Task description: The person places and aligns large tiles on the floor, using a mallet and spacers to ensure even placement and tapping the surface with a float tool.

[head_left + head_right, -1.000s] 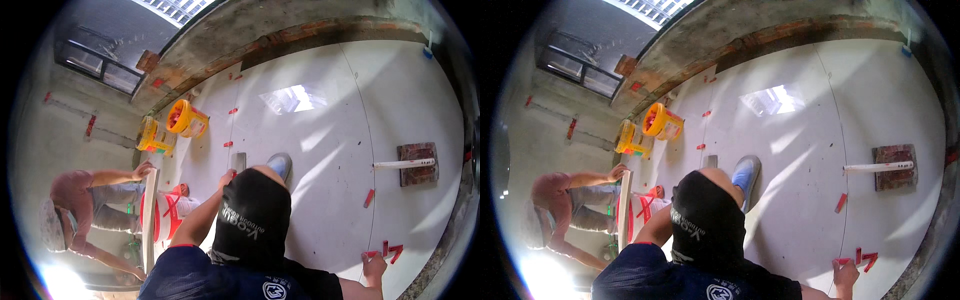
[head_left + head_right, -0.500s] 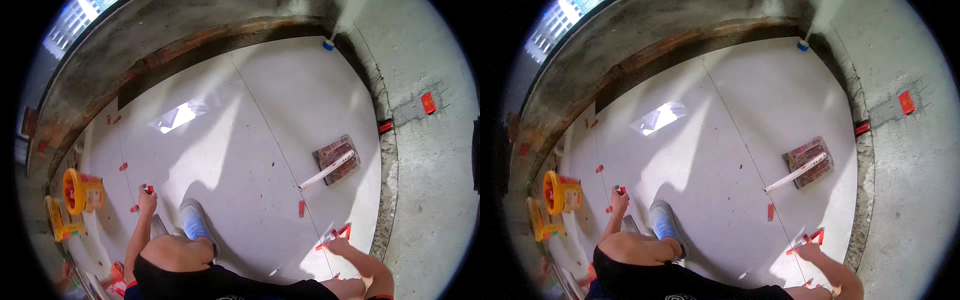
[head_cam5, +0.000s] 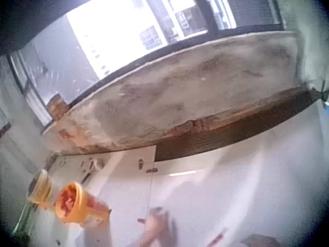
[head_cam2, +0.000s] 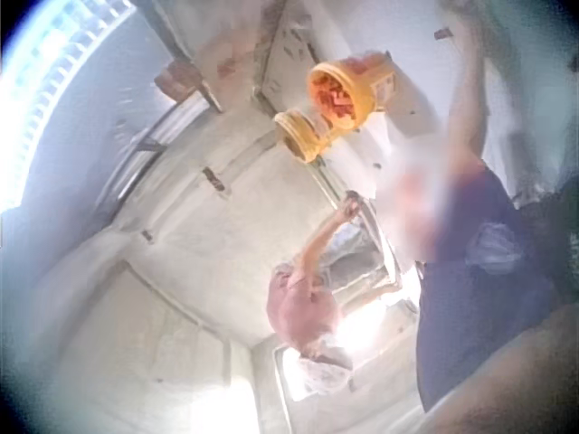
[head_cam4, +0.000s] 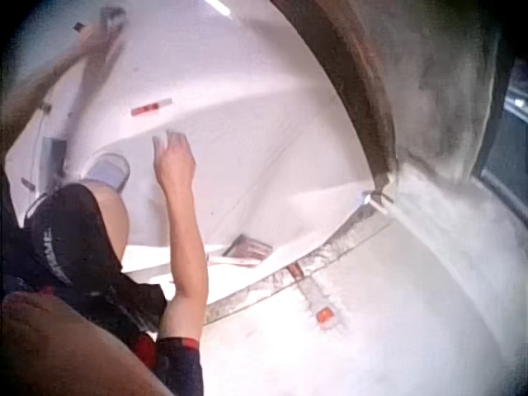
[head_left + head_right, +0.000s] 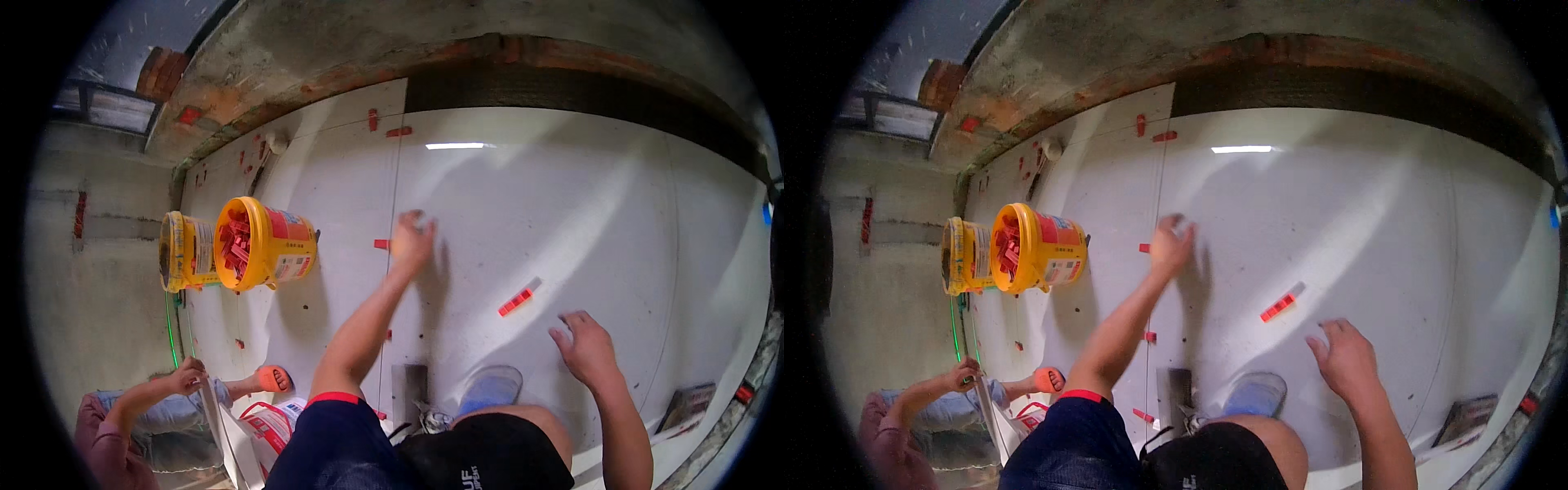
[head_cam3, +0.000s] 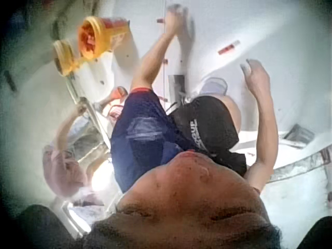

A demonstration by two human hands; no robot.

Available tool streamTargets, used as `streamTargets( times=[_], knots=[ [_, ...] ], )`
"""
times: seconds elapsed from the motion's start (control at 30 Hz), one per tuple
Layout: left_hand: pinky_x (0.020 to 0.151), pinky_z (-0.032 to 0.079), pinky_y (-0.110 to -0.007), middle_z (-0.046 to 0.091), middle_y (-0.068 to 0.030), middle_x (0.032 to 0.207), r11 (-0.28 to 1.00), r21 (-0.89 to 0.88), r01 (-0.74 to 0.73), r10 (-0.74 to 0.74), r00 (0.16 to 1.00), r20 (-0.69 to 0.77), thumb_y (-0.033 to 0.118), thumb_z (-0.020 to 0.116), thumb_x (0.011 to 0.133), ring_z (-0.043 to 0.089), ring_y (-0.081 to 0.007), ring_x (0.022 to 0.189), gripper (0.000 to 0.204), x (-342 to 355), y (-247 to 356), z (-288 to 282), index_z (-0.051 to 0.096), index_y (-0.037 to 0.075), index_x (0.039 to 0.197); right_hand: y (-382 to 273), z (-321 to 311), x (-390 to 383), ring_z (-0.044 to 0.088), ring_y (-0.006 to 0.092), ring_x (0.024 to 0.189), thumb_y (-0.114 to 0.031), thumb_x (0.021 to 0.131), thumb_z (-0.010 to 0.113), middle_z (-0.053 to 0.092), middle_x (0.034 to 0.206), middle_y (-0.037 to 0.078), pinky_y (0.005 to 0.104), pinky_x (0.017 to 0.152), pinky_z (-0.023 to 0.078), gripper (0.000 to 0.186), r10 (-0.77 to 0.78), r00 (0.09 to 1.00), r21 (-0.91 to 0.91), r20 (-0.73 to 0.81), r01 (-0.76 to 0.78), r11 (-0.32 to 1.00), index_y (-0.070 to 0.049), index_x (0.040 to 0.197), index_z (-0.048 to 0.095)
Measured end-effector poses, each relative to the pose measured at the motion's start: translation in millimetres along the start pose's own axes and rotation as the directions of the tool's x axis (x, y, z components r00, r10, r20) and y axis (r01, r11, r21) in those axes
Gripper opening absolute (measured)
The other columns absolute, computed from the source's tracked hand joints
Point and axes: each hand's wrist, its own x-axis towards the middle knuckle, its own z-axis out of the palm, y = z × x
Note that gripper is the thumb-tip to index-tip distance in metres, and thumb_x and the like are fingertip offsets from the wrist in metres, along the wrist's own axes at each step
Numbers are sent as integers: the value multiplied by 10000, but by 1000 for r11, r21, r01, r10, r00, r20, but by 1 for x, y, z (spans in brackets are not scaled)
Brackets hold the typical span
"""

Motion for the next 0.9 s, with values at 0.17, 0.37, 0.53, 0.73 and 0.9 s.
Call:
streamTargets(
  times=[0.17, 0.37, 0.53, 0.73, 0.9],
  knots=[
    [985, 473, -468, 618, -242, 1223, 954, 261, 147, -73, 959, -274, 337, 721, 870, 585, -401, 1155, 529, 172, -117, -76, 591, -16, 1242, -46, 38, 163, 410, 345, 1396, -310, 940, 641, 436, 1504, 175, 426, 1154, 361, 599, -150, 988, -272, 39, 155, 950, 0, 1426, 479],
    [1038, 451, -475, 570, -276, 1316, 752, 539, 379, -270, 923, -273, 457, 750, 815, 541, -424, 1232, 790, 272, -200, -153, 472, -15, 1384, -94, 78, 328, 263, 307, 1491, -431, 932, 618, 328, 1580, 128, 496, 1239, 199, 711, -348, 914, -356, -207, 261, 897, -68, 1505, 405],
    [1079, 430, -464, 489, -299, 1421, 685, 609, 399, -294, 917, -269, 544, 777, 767, 488, -430, 1310, 1037, 331, -240, -185, 309, -1, 1515, -102, 75, 394, 238, 283, 1505, -621, 899, 566, 307, 1604, 57, 519, 1252, 139, 799, -293, 924, -447, -246, 160, 880, -119, 1506, 427],
    [1031, 458, -443, 597, -272, 1320, 605, 749, 269, -164, 963, -213, 616, 773, 748, 555, -404, 1247, 1091, 413, -291, -206, 308, -3, 1517, -95, 70, 424, 281, 340, 1487, -578, 845, 663, 403, 1544, 150, 608, 1216, 127, 793, -257, 943, -357, -211, 170, 918, -122, 1470, 490],
    [1018, 465, -438, 603, -266, 1306, 690, 672, 267, -223, 963, -153, 581, 777, 758, 567, -396, 1220, 1040, 471, -308, -159, 339, -12, 1491, -96, 66, 430, 187, 364, 1517, -511, 857, 657, 265, 1622, 165, 566, 1248, 82, 888, -273, 938, -120, -215, 252, 960, -114, 1568, 304]
  ],
)
